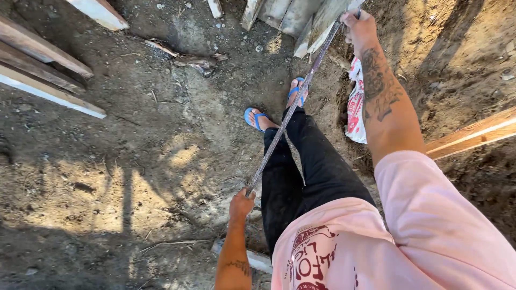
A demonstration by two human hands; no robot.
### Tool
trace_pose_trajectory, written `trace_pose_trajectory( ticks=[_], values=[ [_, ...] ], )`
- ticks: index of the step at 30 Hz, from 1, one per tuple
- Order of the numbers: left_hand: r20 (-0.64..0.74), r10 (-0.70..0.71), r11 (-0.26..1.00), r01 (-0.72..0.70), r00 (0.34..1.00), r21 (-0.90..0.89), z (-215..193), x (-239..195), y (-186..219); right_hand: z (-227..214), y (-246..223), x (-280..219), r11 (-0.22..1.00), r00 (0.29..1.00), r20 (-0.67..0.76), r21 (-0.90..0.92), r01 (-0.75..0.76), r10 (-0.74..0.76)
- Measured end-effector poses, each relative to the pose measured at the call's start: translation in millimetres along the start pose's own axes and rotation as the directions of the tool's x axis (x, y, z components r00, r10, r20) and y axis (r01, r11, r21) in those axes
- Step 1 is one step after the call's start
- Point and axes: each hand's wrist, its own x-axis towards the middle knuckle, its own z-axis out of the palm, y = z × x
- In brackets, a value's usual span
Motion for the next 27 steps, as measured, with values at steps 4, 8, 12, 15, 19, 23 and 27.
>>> trace_pose_trajectory(
  ticks=[4,8,12,15,19,23,27],
  values=[
    [0.057,-0.046,0.997,0.042,0.997,0.062,-71,-50,26,-5,28,-40,0.971,0.957,0.212,0.172,0.165,-0.200],
    [-0.176,0.029,0.983,0.004,0.984,0.181,-90,-85,30,-1,99,-108,0.902,0.980,0.128,0.423,0.086,-0.154],
    [-0.382,0.103,0.977,-0.021,0.918,0.214,-105,-121,41,48,186,-172,0.794,0.975,0.201,0.574,-0.198,0.098],
    [-0.557,0.199,0.964,-0.060,0.806,0.258,-103,-136,46,105,228,-219,0.772,0.908,0.348,0.502,-0.390,0.232],
    [-0.625,0.325,0.938,-0.157,0.710,0.310,-94,-148,57,177,244,-232,0.467,0.879,0.472,0.763,-0.448,0.072],
    [-0.671,0.223,0.975,-0.154,0.707,0.162,-74,-149,63,179,189,-261,0.590,0.895,0.098,0.719,-0.367,0.436],
    [-0.585,0.192,0.980,-0.183,0.788,0.076,-40,-132,45,160,215,-258,0.490,0.843,0.420,0.687,-0.537,0.335]
  ],
)
